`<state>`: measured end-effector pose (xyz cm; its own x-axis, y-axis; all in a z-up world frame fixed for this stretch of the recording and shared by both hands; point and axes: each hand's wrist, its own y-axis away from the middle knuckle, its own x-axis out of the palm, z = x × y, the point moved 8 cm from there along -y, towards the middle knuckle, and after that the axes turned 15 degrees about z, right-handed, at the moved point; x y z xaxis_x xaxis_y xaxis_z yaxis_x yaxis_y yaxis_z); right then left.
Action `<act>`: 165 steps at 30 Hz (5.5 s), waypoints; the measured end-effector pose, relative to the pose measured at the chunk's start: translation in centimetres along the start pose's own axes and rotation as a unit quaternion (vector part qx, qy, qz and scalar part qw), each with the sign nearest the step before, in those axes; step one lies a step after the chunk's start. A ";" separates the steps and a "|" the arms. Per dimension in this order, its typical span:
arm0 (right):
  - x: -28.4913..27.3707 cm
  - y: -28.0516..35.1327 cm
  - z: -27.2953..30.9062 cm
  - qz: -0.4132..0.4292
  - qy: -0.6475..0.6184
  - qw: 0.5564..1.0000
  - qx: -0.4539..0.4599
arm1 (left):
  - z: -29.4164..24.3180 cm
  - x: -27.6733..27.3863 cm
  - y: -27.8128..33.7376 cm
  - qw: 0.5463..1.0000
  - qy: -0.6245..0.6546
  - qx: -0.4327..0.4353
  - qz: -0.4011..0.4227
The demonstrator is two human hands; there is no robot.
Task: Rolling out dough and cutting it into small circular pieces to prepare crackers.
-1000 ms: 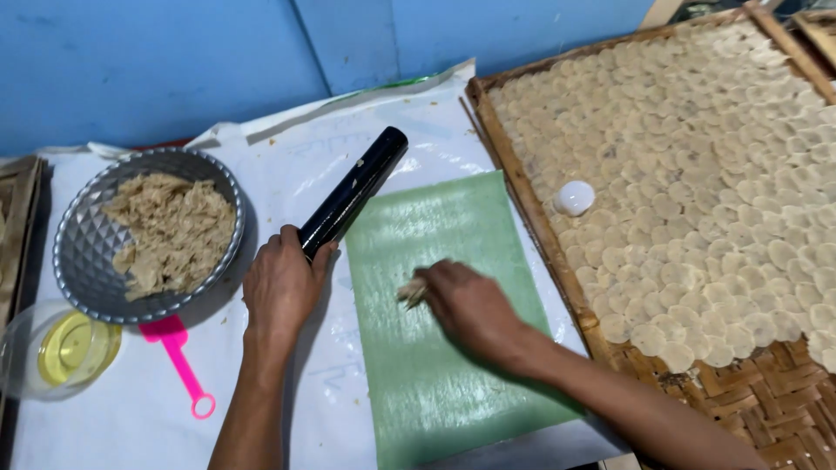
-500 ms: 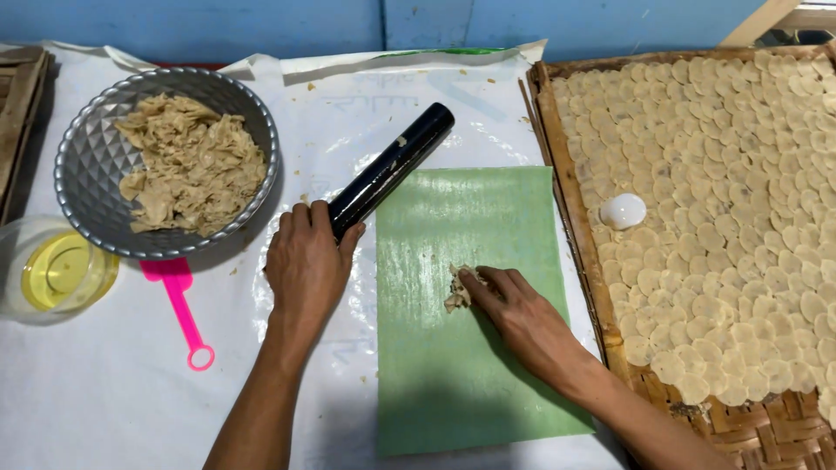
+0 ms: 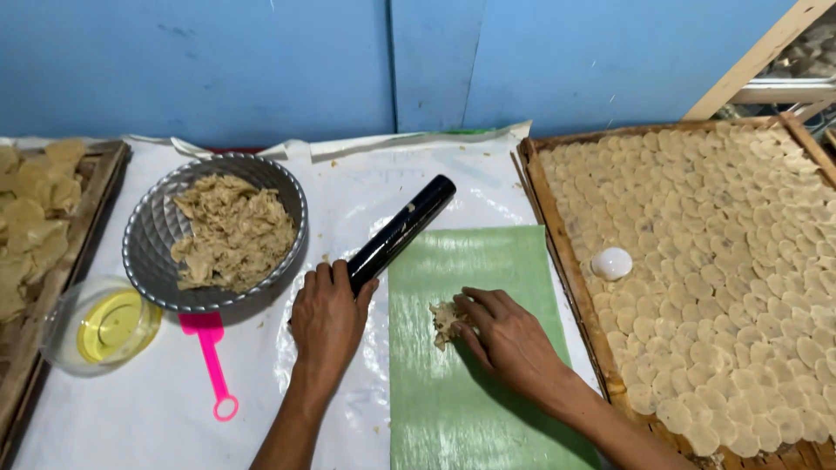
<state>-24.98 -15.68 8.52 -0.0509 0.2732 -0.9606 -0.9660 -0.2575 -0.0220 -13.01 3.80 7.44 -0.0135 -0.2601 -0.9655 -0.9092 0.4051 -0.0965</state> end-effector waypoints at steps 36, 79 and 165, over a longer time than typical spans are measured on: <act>-1.5 -1.0 3.3 0.053 -0.160 0.986 -0.003 | 1.1 1.8 0.2 0.998 -0.019 0.024 -0.059; 3.3 -1.3 1.7 0.109 -0.048 0.992 0.049 | 1.1 1.3 0.3 0.997 -0.016 0.034 -0.070; 2.5 -1.6 -0.4 -0.075 -0.167 0.982 -0.055 | 0.0 -0.4 5.6 0.991 0.036 0.105 -0.078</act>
<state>-23.40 -14.98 6.04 -0.0079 0.5998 -0.8001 -0.9364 -0.2852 -0.2045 -18.14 6.17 7.34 0.0846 -0.3921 -0.9160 -0.7955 0.5270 -0.2991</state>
